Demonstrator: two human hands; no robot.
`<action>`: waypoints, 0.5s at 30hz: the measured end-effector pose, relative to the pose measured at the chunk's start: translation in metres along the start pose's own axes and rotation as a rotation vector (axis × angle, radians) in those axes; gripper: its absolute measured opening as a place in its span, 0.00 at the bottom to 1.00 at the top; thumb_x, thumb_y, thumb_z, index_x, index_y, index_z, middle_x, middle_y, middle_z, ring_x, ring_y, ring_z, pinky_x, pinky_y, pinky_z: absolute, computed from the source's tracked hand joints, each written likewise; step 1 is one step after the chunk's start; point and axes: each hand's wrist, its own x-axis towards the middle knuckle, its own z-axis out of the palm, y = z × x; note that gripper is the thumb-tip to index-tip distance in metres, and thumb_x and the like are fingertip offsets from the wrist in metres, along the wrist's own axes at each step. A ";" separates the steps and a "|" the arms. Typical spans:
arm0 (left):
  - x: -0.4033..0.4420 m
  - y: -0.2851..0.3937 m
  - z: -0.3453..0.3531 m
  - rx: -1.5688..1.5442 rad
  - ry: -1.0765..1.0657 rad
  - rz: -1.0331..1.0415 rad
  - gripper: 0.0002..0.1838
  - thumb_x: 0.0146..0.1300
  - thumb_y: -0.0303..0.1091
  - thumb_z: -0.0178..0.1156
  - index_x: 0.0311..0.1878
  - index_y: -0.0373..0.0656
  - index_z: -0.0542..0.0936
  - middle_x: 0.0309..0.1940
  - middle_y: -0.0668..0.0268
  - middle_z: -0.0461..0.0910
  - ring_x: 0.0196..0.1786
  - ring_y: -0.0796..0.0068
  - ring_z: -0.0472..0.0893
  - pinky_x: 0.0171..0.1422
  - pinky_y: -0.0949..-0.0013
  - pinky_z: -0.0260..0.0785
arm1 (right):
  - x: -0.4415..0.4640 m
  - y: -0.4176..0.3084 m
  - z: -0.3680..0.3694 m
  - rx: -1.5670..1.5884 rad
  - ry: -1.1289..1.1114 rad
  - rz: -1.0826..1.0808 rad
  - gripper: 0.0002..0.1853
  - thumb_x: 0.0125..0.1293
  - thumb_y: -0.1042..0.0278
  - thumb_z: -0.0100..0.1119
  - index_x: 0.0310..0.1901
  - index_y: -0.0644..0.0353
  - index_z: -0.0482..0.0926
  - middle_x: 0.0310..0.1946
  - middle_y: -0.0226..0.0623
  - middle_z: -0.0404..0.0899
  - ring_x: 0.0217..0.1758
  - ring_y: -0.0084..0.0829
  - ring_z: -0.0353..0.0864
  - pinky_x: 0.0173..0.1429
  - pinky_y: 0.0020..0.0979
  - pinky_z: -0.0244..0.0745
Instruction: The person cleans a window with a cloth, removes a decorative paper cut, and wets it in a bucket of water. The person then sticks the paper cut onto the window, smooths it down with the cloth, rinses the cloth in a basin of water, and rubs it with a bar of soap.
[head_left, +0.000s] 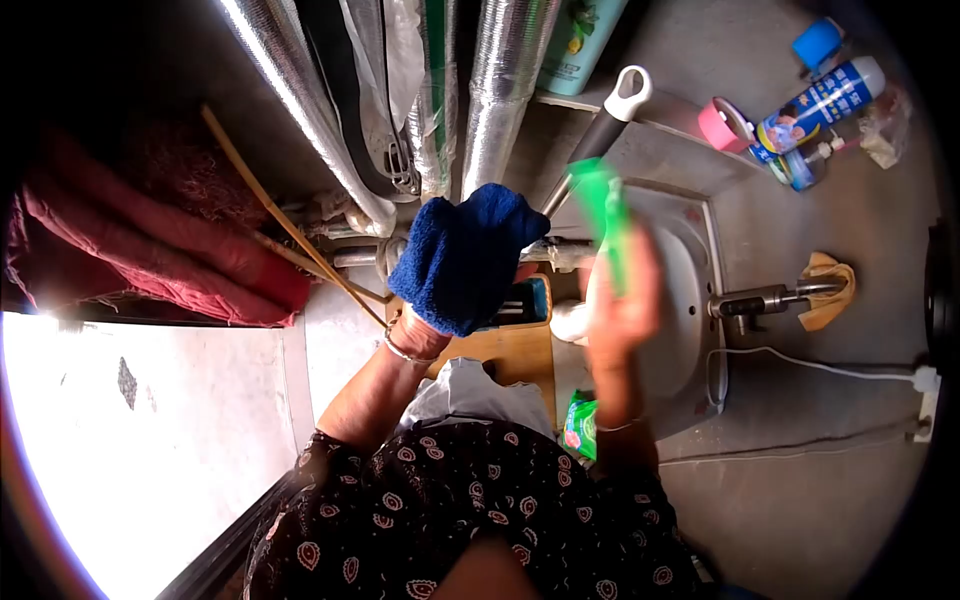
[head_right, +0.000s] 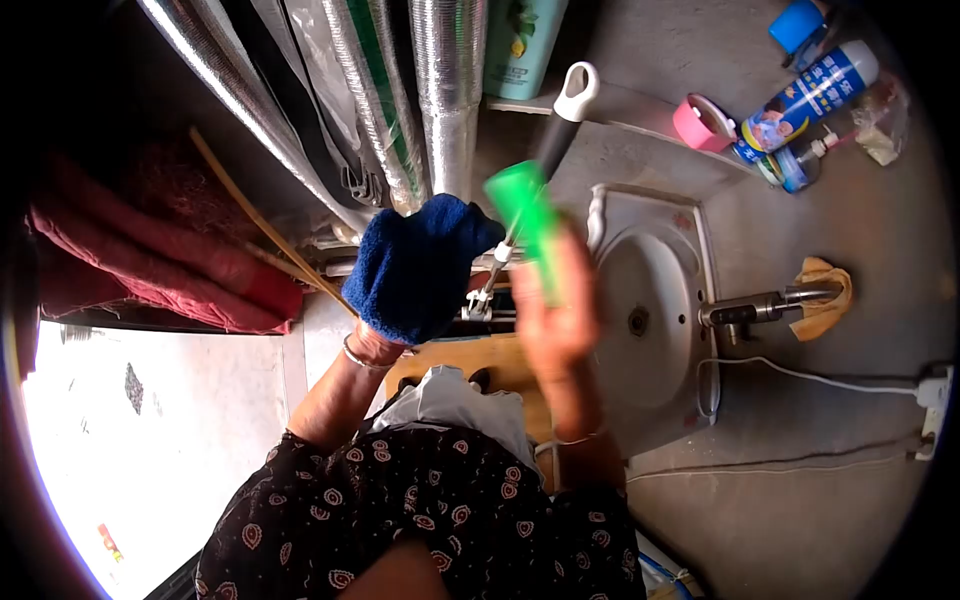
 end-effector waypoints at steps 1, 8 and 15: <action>-0.004 0.002 0.017 -0.857 0.182 -0.051 0.21 0.65 0.50 0.51 0.56 0.49 0.74 0.51 0.66 0.76 0.55 0.66 0.74 0.57 0.64 0.64 | -0.007 -0.009 0.016 0.028 -0.207 -0.062 0.31 0.60 0.74 0.63 0.65 0.61 0.66 0.61 0.52 0.68 0.55 0.42 0.76 0.56 0.41 0.73; -0.034 0.014 0.075 -1.833 0.361 -0.363 0.25 0.71 0.42 0.51 0.67 0.40 0.65 0.60 0.61 0.73 0.60 0.69 0.74 0.66 0.66 0.65 | -0.024 -0.020 0.062 -0.008 -0.286 0.026 0.31 0.69 0.55 0.52 0.69 0.59 0.60 0.69 0.49 0.58 0.59 0.47 0.63 0.66 0.43 0.55; -0.061 0.000 0.094 -2.409 0.331 -0.172 0.21 0.75 0.41 0.43 0.67 0.44 0.64 0.63 0.63 0.68 0.65 0.67 0.68 0.72 0.66 0.57 | -0.034 -0.048 0.058 -0.048 -0.400 -0.155 0.41 0.60 0.66 0.61 0.72 0.61 0.52 0.67 0.45 0.61 0.53 0.46 0.63 0.63 0.45 0.58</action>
